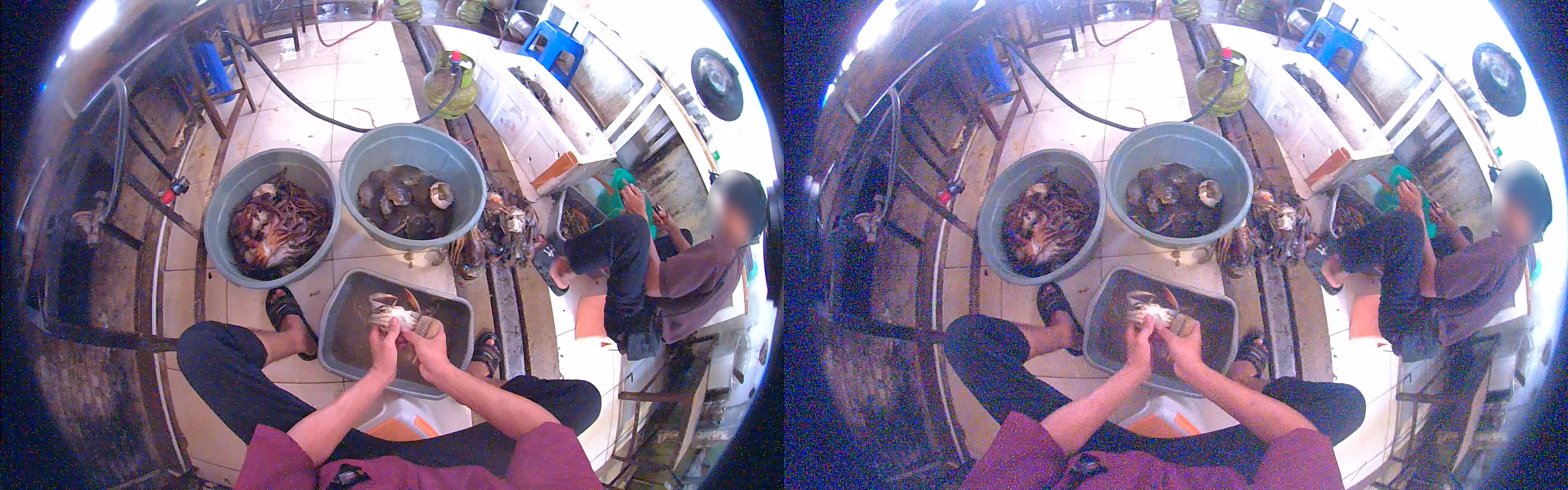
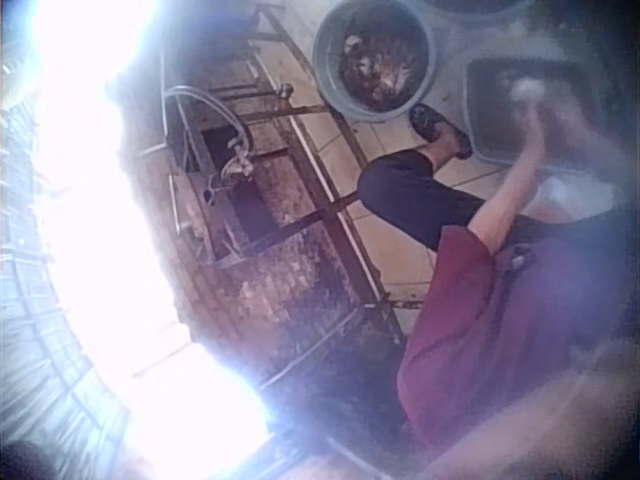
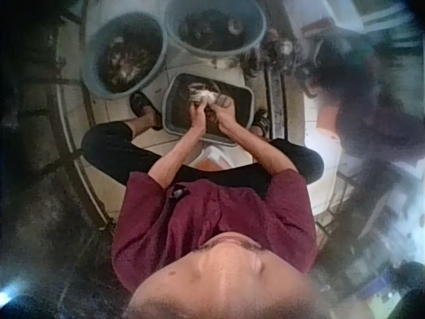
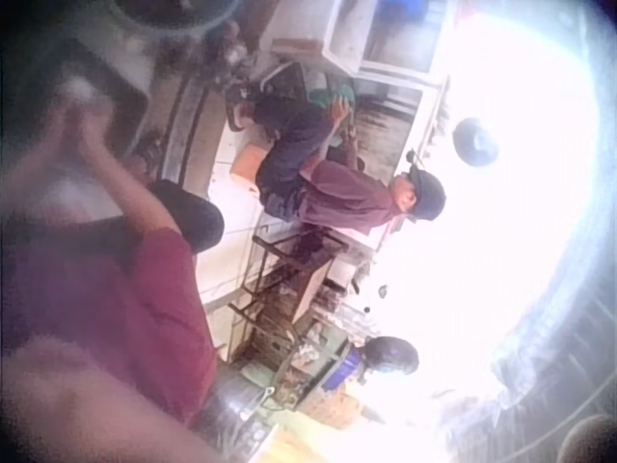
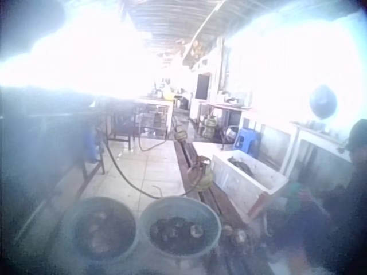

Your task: The person sits on the floor and scrubs live crabs with a sponge over a basin of water. They pick up crabs from a large bowl, scrub their shells, and place them into a smaller basin. Another person is visible in the background also handling crabs.

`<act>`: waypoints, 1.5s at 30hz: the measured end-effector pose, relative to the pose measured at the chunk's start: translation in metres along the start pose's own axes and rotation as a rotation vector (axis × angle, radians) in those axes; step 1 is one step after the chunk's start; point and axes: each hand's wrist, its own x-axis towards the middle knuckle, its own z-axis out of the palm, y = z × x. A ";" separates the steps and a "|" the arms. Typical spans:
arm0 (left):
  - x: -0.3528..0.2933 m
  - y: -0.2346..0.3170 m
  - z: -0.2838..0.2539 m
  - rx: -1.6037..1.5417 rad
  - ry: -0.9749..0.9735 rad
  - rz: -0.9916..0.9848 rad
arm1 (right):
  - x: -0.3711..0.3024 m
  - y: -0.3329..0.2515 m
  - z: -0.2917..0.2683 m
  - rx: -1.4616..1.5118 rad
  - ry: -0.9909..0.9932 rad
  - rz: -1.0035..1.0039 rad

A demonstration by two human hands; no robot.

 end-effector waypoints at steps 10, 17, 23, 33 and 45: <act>0.045 0.023 -0.022 -0.373 -0.063 -0.116 | -0.032 -0.086 0.009 -0.476 -0.603 0.118; 0.043 0.040 -0.019 -0.313 -0.161 -0.128 | -0.013 -0.112 -0.003 -0.291 -0.624 0.109; 0.045 0.056 -0.013 -0.213 -0.253 -0.204 | -0.013 -0.134 -0.011 -0.809 -0.349 -0.538; 0.034 0.044 0.005 -0.156 -0.289 -0.195 | -0.013 -0.110 -0.007 -1.121 -0.285 -1.126; 0.030 0.058 0.004 -0.226 -0.282 -0.296 | -0.026 -0.115 -0.006 -1.286 -0.431 -1.174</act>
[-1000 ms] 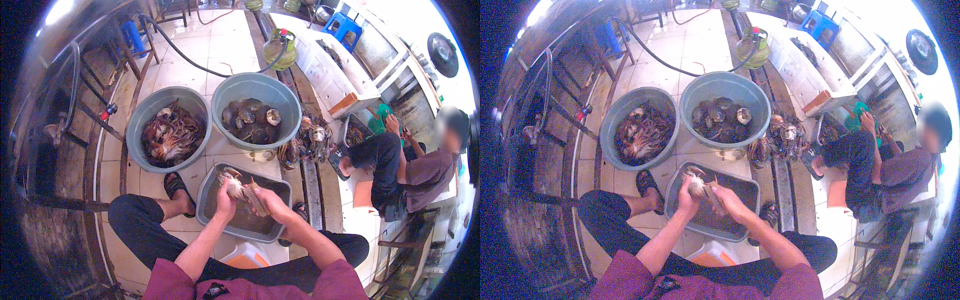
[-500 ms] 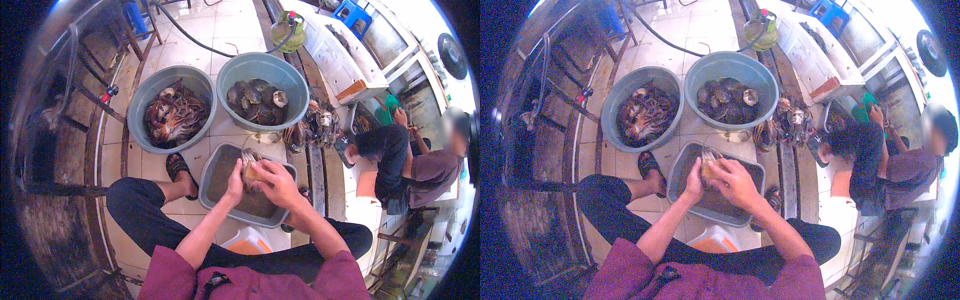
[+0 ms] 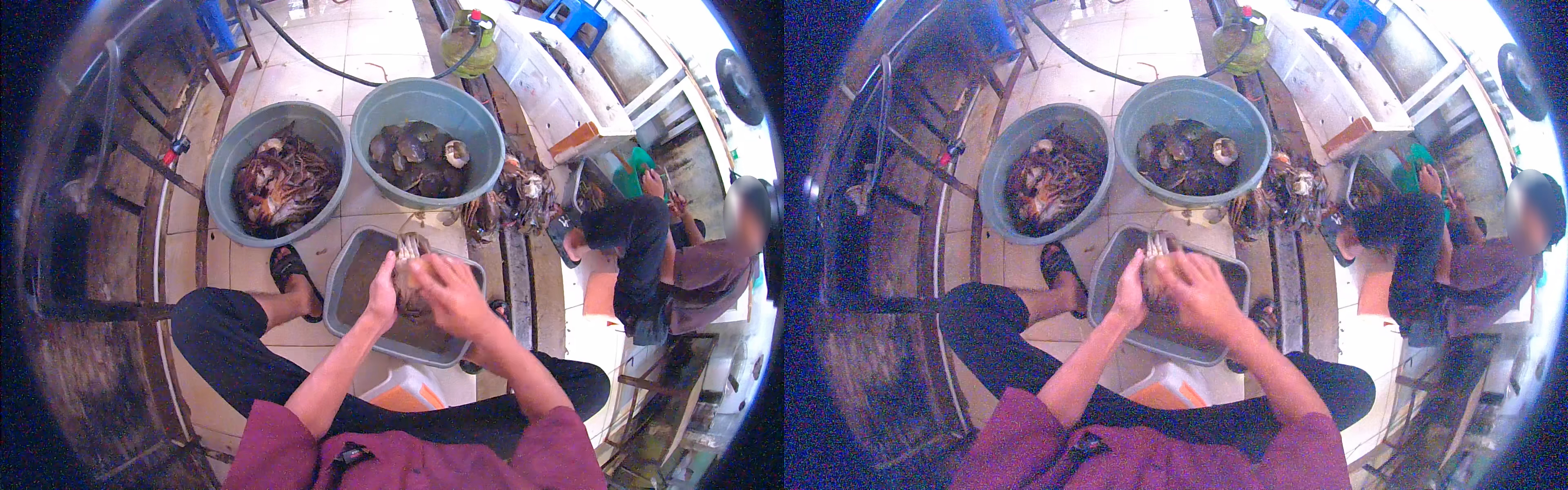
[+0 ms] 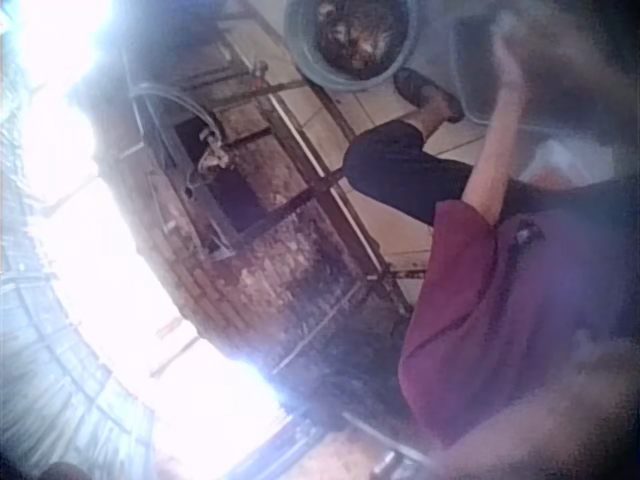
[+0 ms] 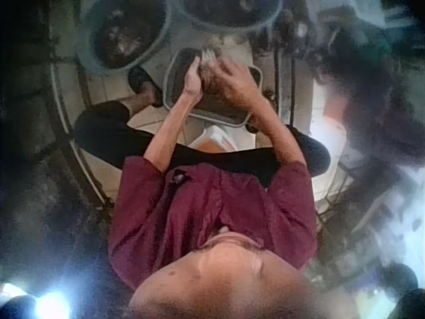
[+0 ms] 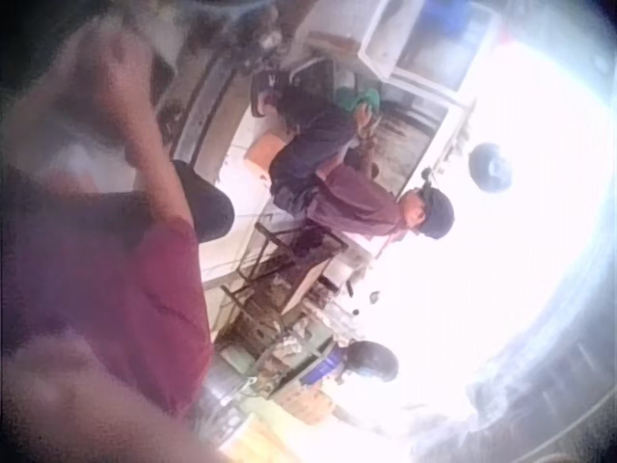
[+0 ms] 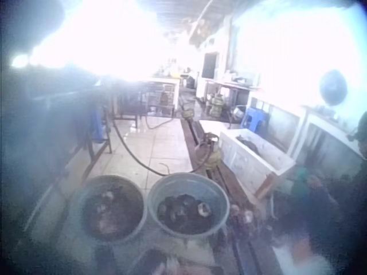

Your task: The person sits on the floor and scrubs live crabs with a sponge over a basin of water. They pick up crabs from a large bowl, scrub their shells, and place them into a smaller basin. Another person is visible in the background also handling crabs.

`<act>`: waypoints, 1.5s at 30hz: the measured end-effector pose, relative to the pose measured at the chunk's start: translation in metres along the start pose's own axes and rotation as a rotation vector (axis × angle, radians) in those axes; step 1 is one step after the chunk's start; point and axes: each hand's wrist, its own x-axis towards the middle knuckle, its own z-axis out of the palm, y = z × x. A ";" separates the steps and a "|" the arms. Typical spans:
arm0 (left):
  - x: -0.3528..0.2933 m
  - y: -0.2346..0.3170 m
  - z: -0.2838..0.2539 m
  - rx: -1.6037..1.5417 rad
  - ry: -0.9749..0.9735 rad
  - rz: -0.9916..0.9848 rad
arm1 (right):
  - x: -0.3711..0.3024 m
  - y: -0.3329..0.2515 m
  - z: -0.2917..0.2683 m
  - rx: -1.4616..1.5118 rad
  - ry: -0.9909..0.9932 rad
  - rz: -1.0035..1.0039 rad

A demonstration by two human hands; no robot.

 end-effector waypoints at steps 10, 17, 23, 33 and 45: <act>0.002 -0.002 -0.002 -0.008 -0.027 -0.074 | -0.009 0.019 0.013 0.060 0.058 0.055; 0.002 -0.009 -0.010 -0.033 -0.042 -0.126 | -0.005 0.009 0.018 0.126 0.089 -0.122; -0.006 -0.004 0.006 -0.117 -0.026 -0.182 | -0.009 0.016 0.020 0.061 0.026 -0.038; -0.008 0.004 0.012 -0.154 -0.095 -0.113 | -0.005 0.010 0.023 0.024 0.097 -0.032; -0.016 -0.001 0.014 -0.088 -0.134 -0.114 | -0.004 0.005 0.018 0.016 0.081 0.013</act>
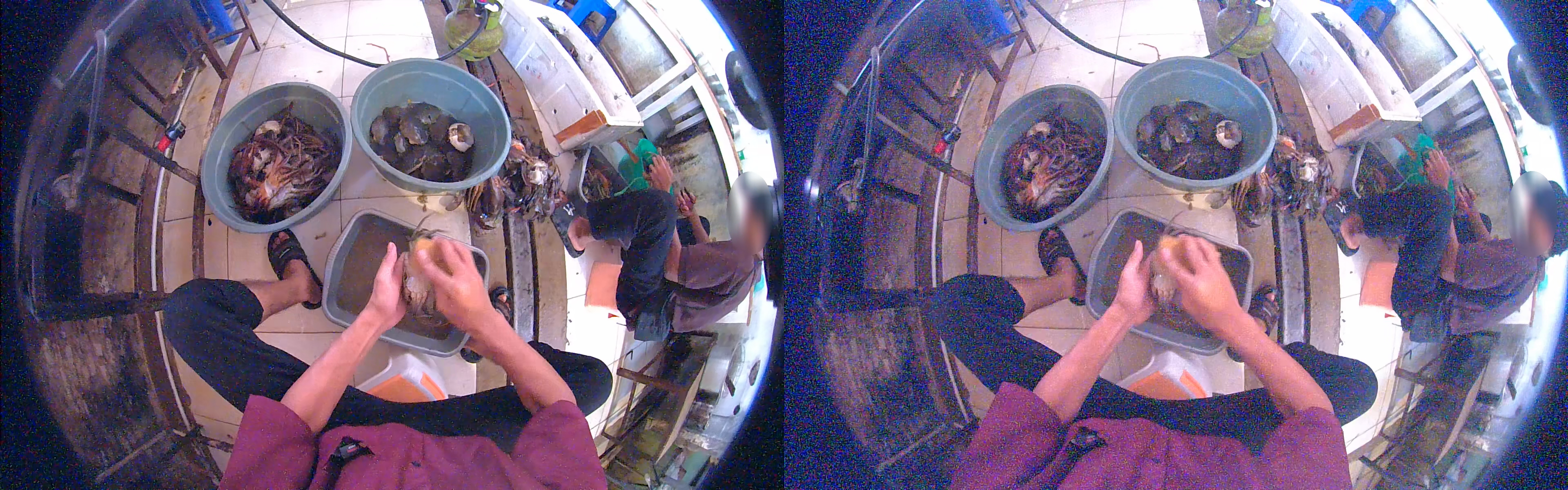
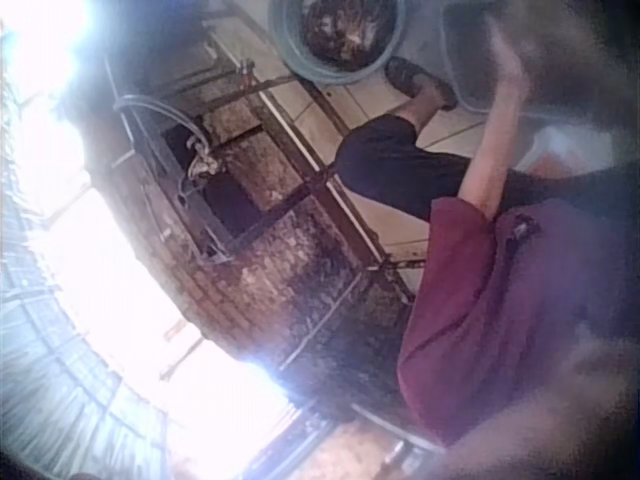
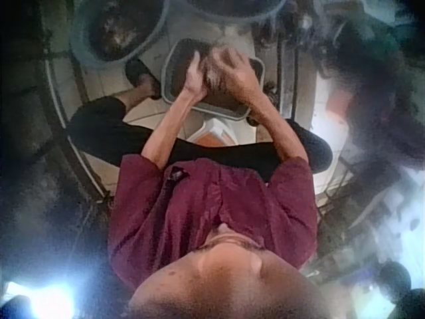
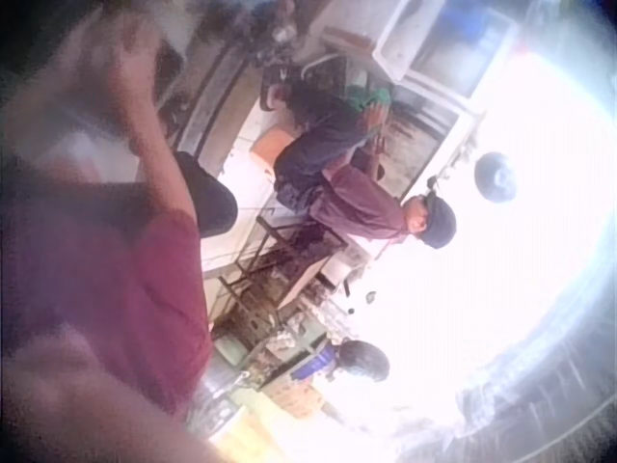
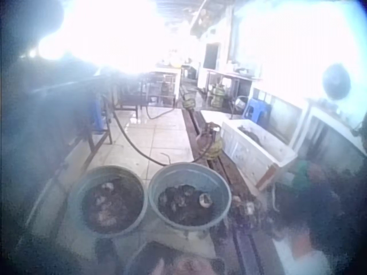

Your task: The person sits on the floor and scrubs live crabs with a sponge over a basin of water. They pick up crabs from a large bowl, scrub their shells, and place them into a smaller basin. Another person is visible in the background also handling crabs.

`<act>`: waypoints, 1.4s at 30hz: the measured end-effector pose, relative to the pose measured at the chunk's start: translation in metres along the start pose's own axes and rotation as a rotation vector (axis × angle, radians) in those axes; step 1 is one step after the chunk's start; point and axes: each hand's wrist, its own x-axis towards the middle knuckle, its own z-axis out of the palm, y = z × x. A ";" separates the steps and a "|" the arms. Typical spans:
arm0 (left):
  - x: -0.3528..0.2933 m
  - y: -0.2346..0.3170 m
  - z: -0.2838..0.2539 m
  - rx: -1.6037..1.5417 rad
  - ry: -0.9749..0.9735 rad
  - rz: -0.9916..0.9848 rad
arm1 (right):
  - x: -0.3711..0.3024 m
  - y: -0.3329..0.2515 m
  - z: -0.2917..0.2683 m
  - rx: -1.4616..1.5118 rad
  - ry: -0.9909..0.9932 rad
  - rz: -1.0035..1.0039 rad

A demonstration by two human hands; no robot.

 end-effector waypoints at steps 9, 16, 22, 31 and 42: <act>0.000 -0.004 0.009 0.136 0.025 0.039 | 0.010 0.005 -0.017 0.161 -0.061 0.084; 0.002 -0.007 0.004 0.197 0.020 0.089 | 0.011 0.005 -0.024 0.135 -0.082 0.234; 0.010 -0.002 -0.011 0.187 0.001 0.023 | 0.010 -0.009 -0.021 0.097 -0.097 0.147; 0.000 0.017 0.009 0.222 0.179 -0.079 | 0.015 -0.005 -0.021 -0.030 -0.053 0.087; 0.000 0.025 0.000 0.087 0.097 -0.084 | 0.004 -0.014 -0.007 -0.055 -0.014 -0.007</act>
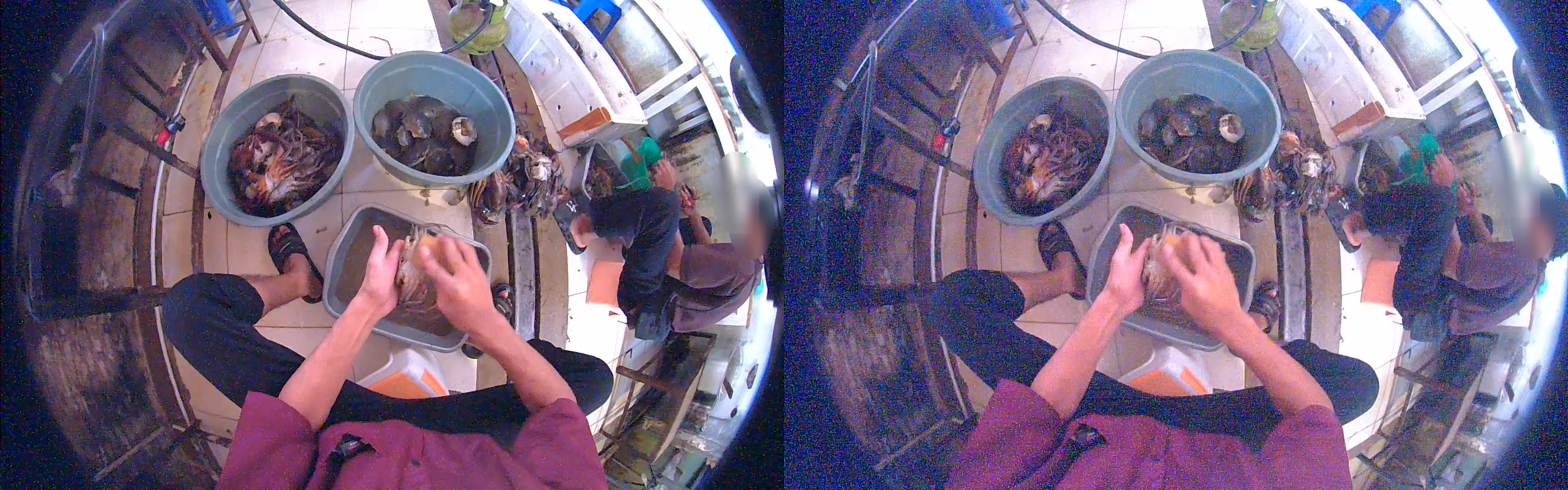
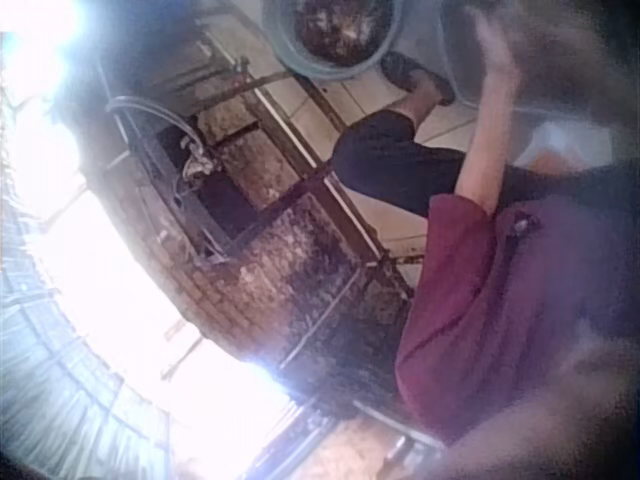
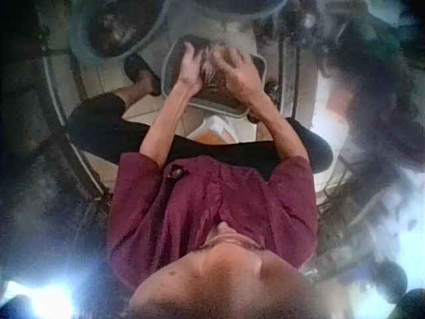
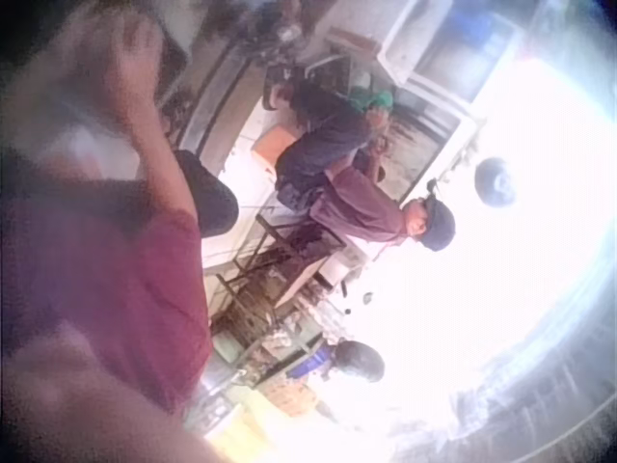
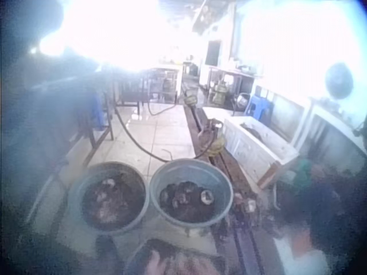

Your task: The person sits on the floor and scrubs live crabs with a sponge over a basin of water. They pick up crabs from a large bowl, scrub their shells, and place them into a smaller basin. Another person is visible in the background also handling crabs.

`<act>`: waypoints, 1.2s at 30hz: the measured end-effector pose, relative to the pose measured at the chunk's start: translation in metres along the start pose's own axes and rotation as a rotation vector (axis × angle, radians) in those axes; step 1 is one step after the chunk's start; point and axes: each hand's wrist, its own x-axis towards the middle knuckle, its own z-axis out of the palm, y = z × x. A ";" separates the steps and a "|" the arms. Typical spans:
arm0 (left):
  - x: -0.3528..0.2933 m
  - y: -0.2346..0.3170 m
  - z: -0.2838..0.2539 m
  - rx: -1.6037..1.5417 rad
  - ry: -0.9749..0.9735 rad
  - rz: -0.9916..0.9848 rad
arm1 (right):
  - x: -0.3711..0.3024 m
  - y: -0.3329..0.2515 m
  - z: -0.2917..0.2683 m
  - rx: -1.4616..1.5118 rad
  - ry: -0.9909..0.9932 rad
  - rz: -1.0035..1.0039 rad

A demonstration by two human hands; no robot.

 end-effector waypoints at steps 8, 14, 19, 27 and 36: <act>-0.001 -0.007 0.002 -0.068 -0.082 -0.046 | 0.002 0.008 -0.005 0.013 -0.056 0.002; -0.005 -0.003 0.005 0.010 -0.180 -0.090 | 0.002 -0.004 -0.012 -0.111 -0.047 -0.030; -0.004 0.000 0.000 -0.045 -0.132 -0.090 | 0.006 -0.001 -0.017 0.048 -0.012 0.058; -0.006 0.003 -0.002 -0.180 -0.106 -0.081 | -0.005 -0.010 -0.005 0.211 -0.056 -0.141; 0.005 -0.005 -0.005 -0.302 -0.117 -0.014 | -0.003 0.006 0.001 0.092 0.074 0.076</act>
